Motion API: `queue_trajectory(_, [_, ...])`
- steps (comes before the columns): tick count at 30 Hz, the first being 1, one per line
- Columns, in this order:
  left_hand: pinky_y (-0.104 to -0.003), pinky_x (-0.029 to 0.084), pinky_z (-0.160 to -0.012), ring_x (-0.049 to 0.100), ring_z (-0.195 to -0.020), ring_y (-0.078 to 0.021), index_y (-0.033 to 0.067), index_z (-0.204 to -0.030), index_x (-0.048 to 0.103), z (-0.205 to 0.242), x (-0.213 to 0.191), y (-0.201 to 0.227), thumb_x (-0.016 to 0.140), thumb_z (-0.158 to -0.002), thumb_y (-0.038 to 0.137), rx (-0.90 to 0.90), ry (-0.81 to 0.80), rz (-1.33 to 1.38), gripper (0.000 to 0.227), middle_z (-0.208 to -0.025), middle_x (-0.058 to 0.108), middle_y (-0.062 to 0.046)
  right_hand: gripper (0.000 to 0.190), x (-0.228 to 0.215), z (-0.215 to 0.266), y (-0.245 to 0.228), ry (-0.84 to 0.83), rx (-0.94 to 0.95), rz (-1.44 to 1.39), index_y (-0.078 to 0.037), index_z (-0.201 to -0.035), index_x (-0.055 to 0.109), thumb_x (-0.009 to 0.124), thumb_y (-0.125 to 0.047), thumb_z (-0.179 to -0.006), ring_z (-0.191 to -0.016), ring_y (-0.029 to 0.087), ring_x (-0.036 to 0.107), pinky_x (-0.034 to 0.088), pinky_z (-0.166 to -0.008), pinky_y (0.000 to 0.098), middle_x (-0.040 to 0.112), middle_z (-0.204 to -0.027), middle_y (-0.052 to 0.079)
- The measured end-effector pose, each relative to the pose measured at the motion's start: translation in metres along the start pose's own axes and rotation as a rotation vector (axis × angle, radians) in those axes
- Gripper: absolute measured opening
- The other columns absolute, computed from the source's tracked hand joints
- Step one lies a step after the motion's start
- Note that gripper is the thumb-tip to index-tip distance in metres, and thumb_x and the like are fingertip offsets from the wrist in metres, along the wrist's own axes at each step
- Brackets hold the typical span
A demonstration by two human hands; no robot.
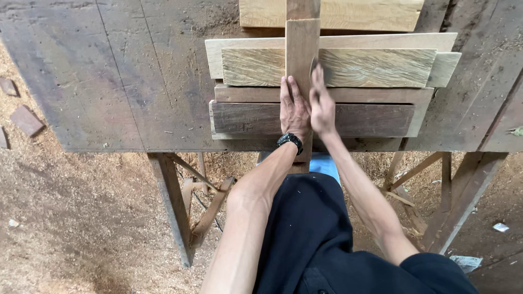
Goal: The person sands the surface and edges of a wooden board by hand using a piece of sandpaper while it rests on a stack of other boards on a workbench.
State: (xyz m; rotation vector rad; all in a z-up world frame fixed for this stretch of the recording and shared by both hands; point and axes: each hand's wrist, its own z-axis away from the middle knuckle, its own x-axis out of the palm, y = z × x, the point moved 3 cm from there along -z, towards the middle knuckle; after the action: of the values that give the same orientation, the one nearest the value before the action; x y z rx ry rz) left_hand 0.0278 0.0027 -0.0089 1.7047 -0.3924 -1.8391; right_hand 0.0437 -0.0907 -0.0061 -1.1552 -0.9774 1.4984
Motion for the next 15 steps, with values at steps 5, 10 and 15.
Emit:
queue_trajectory(5, [-0.045, 0.049, -0.111, 0.033, -0.149, -0.0456, 0.0037, -0.162, 0.002, 0.003, -0.002, -0.003, 0.058, -0.095, 0.026, 0.04, -0.006, 0.016, 0.09, -0.163, 0.016, -0.028, 0.052, -0.005, 0.008, 0.007, -0.086, -0.089, 0.191, -0.013, -0.16, 0.043, 0.044, 0.001, -0.11, -0.162, 0.024, 0.017, 0.018, -0.135, 0.0409, 0.026, -0.172, 0.004])
queue_trajectory(10, [-0.041, 0.051, -0.121, 0.035, -0.153, -0.0394, 0.0086, -0.169, 0.005, 0.001, 0.004, -0.002, 0.051, -0.106, 0.014, -0.042, -0.025, -0.056, 0.078, -0.17, 0.016, -0.026, 0.047, 0.001, -0.091, 0.015, -0.045, -0.164, 0.269, -0.027, -0.163, 0.038, 0.037, -0.014, -0.119, -0.165, 0.021, 0.016, 0.016, -0.14, 0.0441, 0.022, -0.174, -0.004])
queue_trajectory(15, [-0.041, 0.051, -0.112, 0.033, -0.151, -0.0424, 0.0014, -0.162, 0.003, 0.0, -0.002, -0.001, 0.056, -0.096, 0.015, 0.005, -0.044, -0.018, 0.086, -0.165, 0.015, -0.03, 0.047, 0.0, -0.042, 0.006, -0.1, -0.163, 0.241, -0.024, -0.165, 0.032, 0.031, -0.014, -0.118, -0.164, 0.023, 0.012, 0.01, -0.138, 0.0456, 0.017, -0.175, 0.001])
